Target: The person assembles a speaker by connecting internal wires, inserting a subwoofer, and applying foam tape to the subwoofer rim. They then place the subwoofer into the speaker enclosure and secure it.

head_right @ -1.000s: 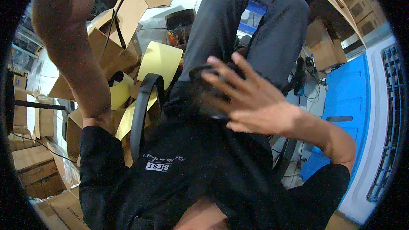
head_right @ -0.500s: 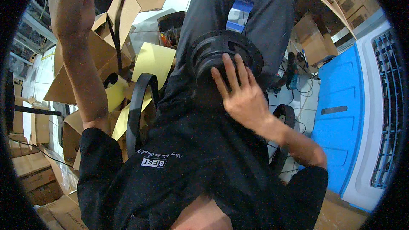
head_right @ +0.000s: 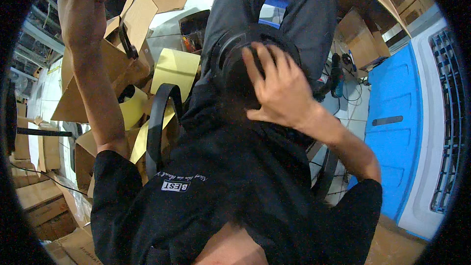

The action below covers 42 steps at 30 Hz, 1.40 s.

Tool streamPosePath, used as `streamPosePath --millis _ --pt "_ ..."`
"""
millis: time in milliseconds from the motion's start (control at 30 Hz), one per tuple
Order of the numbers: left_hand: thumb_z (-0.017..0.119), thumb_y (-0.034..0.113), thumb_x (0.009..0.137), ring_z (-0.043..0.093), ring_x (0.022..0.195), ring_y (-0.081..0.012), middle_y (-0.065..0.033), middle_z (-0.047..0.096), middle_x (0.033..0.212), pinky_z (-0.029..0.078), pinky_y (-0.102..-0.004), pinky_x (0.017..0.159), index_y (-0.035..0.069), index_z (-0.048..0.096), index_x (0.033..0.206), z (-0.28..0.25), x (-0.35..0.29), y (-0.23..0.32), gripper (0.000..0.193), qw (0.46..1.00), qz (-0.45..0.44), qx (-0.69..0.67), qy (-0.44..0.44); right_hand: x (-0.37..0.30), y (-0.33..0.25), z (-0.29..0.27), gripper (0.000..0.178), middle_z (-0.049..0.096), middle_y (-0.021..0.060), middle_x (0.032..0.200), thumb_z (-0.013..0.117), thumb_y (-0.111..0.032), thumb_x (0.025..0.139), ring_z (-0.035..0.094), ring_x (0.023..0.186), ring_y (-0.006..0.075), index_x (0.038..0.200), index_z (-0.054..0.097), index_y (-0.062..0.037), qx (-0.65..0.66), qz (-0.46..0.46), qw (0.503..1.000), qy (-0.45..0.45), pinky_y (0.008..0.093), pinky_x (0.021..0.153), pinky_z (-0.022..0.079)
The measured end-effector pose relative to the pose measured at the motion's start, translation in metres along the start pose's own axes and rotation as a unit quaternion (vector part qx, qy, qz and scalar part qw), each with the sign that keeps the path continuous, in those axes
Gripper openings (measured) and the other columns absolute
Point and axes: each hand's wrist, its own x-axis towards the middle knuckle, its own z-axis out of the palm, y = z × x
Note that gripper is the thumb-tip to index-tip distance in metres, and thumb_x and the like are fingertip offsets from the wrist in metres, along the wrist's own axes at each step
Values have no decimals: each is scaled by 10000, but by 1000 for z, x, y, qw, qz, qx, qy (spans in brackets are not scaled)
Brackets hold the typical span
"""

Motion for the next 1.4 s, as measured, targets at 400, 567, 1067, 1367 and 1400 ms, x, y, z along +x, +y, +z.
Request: streamPosePath --millis 400,567,1067,1367,1400 --pt "649 236 1001 687 573 -149 -47 666 739 520 -253 459 15 666 1044 0 -5 -28 226 1000 4 -12 -7 19 29 -47 1090 547 307 1340 826 -547 601 589 1179 424 1421 491 89 177 49 968 -170 466 998 502" --pt "633 228 1009 686 562 -152 -54 659 732 519 -240 450 3 658 1035 9 -17 -29 228 999 2 47 19 -2 4 -24 1062 476 289 1422 839 -474 621 532 1230 429 1451 463 69 199 82 964 -154 500 1045 451" --pt "606 201 1020 687 552 -145 -103 724 822 527 -222 445 -5 654 1035 2 -20 -37 213 1000 -12 -20 -9 -14 -7 -20 1067 417 306 1456 910 -333 583 450 1312 474 1475 451 31 185 83 978 -39 556 1046 418" --pt "609 182 1013 702 558 -173 -134 722 801 554 -254 449 -22 661 1036 10 -31 -27 211 997 -51 -41 -33 -16 6 -35 1170 390 278 1557 925 -499 591 387 1441 441 1513 424 18 201 96 973 -59 521 1134 384" --pt "610 174 1012 709 570 -184 -141 720 805 567 -266 468 -37 657 1044 12 -31 -19 219 996 -69 -46 -37 -6 14 -40 1157 437 263 1540 928 -498 585 409 1443 416 1502 447 17 236 108 966 -21 503 1145 383"
